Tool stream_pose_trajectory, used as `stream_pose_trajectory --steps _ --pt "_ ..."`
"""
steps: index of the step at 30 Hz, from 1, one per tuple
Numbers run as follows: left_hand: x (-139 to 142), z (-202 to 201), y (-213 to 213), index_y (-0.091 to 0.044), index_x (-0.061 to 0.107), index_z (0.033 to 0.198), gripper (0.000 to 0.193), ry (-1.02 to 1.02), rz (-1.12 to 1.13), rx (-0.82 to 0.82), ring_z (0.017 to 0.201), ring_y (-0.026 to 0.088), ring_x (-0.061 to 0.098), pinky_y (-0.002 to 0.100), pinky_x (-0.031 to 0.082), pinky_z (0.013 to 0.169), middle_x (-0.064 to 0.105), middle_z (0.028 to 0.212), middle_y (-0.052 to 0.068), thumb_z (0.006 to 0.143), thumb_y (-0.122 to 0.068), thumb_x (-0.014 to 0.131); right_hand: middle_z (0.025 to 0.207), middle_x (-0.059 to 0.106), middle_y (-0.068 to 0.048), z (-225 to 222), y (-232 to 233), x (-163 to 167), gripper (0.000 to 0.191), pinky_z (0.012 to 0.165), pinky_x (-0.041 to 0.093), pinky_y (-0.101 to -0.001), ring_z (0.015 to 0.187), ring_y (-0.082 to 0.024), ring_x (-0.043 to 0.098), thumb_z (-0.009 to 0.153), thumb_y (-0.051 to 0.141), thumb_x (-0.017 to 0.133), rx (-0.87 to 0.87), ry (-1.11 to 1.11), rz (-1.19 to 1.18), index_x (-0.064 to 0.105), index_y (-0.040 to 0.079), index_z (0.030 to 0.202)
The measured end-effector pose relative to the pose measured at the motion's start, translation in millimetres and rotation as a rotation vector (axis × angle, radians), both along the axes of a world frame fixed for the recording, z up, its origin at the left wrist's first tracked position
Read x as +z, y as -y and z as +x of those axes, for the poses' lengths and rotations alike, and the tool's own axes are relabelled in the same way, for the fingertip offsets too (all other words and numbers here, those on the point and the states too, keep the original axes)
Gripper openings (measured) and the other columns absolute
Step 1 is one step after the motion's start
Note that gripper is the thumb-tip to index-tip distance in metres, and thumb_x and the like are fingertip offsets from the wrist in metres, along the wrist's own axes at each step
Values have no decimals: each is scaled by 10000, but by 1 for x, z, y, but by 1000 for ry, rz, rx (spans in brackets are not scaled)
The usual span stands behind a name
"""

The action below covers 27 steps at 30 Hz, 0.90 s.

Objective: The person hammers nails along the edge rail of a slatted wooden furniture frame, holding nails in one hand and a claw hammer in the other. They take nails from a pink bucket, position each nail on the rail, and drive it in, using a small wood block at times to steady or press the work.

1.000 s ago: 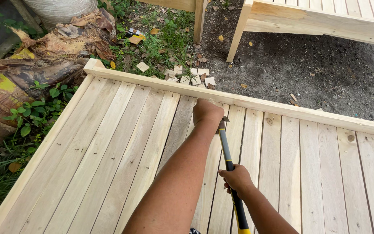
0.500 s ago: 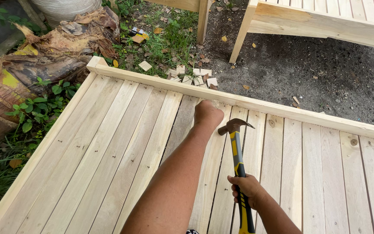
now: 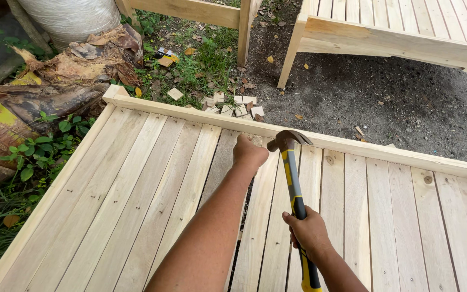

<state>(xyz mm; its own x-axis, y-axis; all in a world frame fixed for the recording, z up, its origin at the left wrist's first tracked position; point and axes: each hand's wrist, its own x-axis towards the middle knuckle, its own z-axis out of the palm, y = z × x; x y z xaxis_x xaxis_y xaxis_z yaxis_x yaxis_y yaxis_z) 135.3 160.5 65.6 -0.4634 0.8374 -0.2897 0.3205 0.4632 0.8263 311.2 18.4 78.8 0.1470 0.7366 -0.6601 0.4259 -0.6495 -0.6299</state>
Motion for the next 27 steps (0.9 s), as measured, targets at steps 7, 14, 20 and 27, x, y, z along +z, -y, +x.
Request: stream_pose_trajectory --steps 7,14,20,27 --pt "-18 -5 12 4 628 1177 483 11 95 -68 1027 318 734 369 589 903 720 1120 223 724 -114 748 549 533 -71 -11 10 27 307 424 470 -333 418 -153 484 870 264 793 0 -49 228 580 44 836" --pt "-19 -5 15 22 637 1208 455 -64 64 -180 1025 322 738 377 602 864 714 1139 230 774 -90 707 619 551 -32 -7 19 17 318 541 464 -327 527 -126 456 900 327 785 160 188 133 712 41 1021" --pt "-1 -5 17 38 629 1238 449 15 -29 -141 1018 320 742 382 610 824 699 1163 230 805 -67 682 628 544 -25 -13 11 14 305 538 467 -321 534 -117 450 912 312 771 128 189 154 725 45 1052" --pt "18 0 10 36 629 1220 422 158 -131 -100 1033 341 751 412 613 840 701 1172 225 809 -58 652 644 576 -35 -4 2 2 321 538 478 -333 532 -116 466 922 335 750 119 215 224 715 47 1060"
